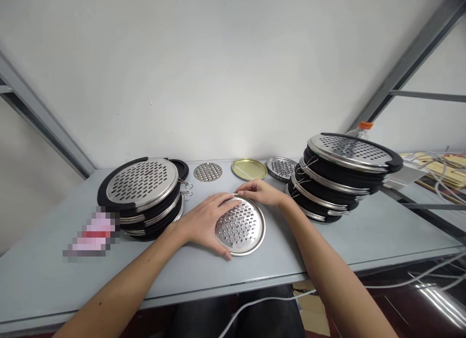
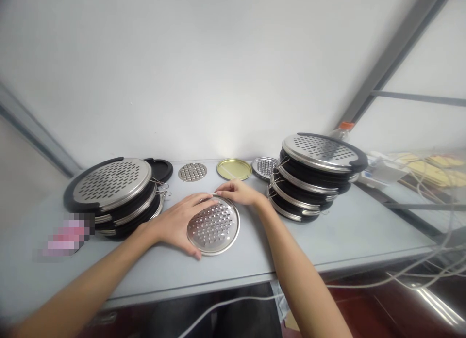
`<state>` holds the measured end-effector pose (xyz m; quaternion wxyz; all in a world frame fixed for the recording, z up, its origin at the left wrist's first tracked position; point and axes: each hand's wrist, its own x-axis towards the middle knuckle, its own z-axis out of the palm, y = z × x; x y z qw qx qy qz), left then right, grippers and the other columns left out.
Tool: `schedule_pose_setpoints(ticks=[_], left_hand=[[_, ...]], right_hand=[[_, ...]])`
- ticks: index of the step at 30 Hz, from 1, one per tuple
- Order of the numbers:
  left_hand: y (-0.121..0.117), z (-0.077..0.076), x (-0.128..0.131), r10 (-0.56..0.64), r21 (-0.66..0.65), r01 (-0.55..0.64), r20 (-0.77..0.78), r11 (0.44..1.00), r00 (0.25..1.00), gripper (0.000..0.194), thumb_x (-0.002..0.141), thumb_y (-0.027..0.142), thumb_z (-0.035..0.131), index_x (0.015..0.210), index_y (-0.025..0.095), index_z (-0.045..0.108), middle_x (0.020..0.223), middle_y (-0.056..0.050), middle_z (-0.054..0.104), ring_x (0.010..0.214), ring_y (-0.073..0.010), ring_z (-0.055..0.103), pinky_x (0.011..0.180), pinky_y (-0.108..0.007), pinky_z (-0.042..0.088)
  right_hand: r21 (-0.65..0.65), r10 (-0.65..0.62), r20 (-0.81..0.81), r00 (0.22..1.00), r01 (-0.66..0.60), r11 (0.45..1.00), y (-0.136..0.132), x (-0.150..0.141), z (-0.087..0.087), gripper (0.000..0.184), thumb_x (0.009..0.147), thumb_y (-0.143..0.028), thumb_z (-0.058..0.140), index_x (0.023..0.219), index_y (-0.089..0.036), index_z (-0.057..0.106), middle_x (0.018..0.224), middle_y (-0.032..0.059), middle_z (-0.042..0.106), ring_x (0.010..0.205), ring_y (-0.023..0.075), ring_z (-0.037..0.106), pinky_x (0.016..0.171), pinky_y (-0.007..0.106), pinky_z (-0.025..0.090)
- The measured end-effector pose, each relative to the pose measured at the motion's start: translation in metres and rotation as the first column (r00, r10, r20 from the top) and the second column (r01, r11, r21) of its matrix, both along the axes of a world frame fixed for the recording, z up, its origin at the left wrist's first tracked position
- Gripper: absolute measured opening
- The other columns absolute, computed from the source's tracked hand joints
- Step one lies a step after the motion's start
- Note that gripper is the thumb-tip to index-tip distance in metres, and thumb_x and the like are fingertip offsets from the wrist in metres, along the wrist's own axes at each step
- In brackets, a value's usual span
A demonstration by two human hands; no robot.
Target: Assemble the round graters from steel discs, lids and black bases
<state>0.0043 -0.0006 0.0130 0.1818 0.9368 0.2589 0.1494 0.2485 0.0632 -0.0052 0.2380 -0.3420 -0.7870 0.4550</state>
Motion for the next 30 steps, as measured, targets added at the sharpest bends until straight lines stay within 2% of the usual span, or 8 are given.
schedule_pose_setpoints(ticks=[5,10,15,22,27,30], left_hand=[[0.001,-0.004,-0.003,0.033,-0.031,-0.035,-0.068,0.999,0.997,0.116,0.048,0.064,0.080,0.145,0.024,0.031,0.150,-0.012,0.029,0.136,-0.0371,0.027,0.112,-0.049,0.024],[0.002,-0.009,-0.007,0.066,-0.092,-0.080,-0.137,0.993,0.988,0.107,0.051,0.067,0.077,0.142,0.026,0.037,0.152,-0.011,0.028,0.140,-0.0362,0.020,0.112,-0.050,0.024],[-0.001,-0.009,-0.007,0.082,-0.065,-0.095,-0.177,0.993,0.981,0.108,0.053,0.071,0.073,0.144,0.025,0.034,0.153,-0.011,0.025,0.141,-0.0349,0.017,0.112,-0.049,0.023],[0.002,-0.011,-0.007,0.093,-0.053,-0.103,-0.168,0.993,0.981,0.108,0.057,0.070,0.072,0.145,0.025,0.031,0.156,-0.010,0.015,0.142,-0.0351,0.016,0.113,-0.048,0.022],[0.008,-0.020,-0.007,0.228,-0.051,-0.233,-0.094,0.971,0.969,0.112,0.060,0.074,0.067,0.148,0.020,0.023,0.154,-0.012,0.022,0.142,-0.0352,0.015,0.113,-0.049,0.023],[0.010,-0.023,-0.006,0.287,-0.076,-0.293,-0.076,0.953,0.955,0.109,0.064,0.074,0.063,0.148,0.019,0.021,0.153,-0.013,0.024,0.142,-0.0354,0.014,0.112,-0.050,0.024]], right_hand=[[0.055,-0.086,0.017,0.996,0.085,0.995,0.001,-0.003,-0.001,0.040,0.085,-0.045,0.054,0.100,-0.011,0.070,0.081,0.0051,0.071,0.075,0.0162,0.062,0.074,0.029,0.049],[0.058,-0.103,0.004,0.995,0.102,0.993,-0.001,-0.007,0.000,0.033,0.085,-0.040,0.055,0.092,-0.012,0.070,0.079,0.0046,0.071,0.075,0.0166,0.062,0.075,0.029,0.049],[0.060,-0.134,0.030,0.990,0.132,0.989,-0.002,-0.008,0.000,0.028,0.084,-0.036,0.054,0.081,-0.013,0.069,0.078,0.0044,0.070,0.072,0.0154,0.061,0.072,0.027,0.048],[0.124,-0.184,0.068,0.981,0.175,0.977,-0.002,-0.009,0.000,0.028,0.085,-0.034,0.052,0.079,-0.012,0.068,0.071,0.0032,0.067,0.064,0.0138,0.057,0.063,0.025,0.045],[0.228,-0.296,0.038,0.954,0.280,0.933,-0.003,-0.017,-0.002,0.025,0.085,-0.031,0.052,0.084,-0.012,0.068,0.082,0.0066,0.070,0.075,0.0175,0.062,0.068,0.027,0.048],[0.320,-0.318,0.057,0.946,0.284,0.904,-0.004,-0.023,-0.007,0.021,0.085,-0.026,0.052,0.091,-0.013,0.068,0.091,0.0080,0.070,0.081,0.0186,0.063,0.072,0.029,0.049]])
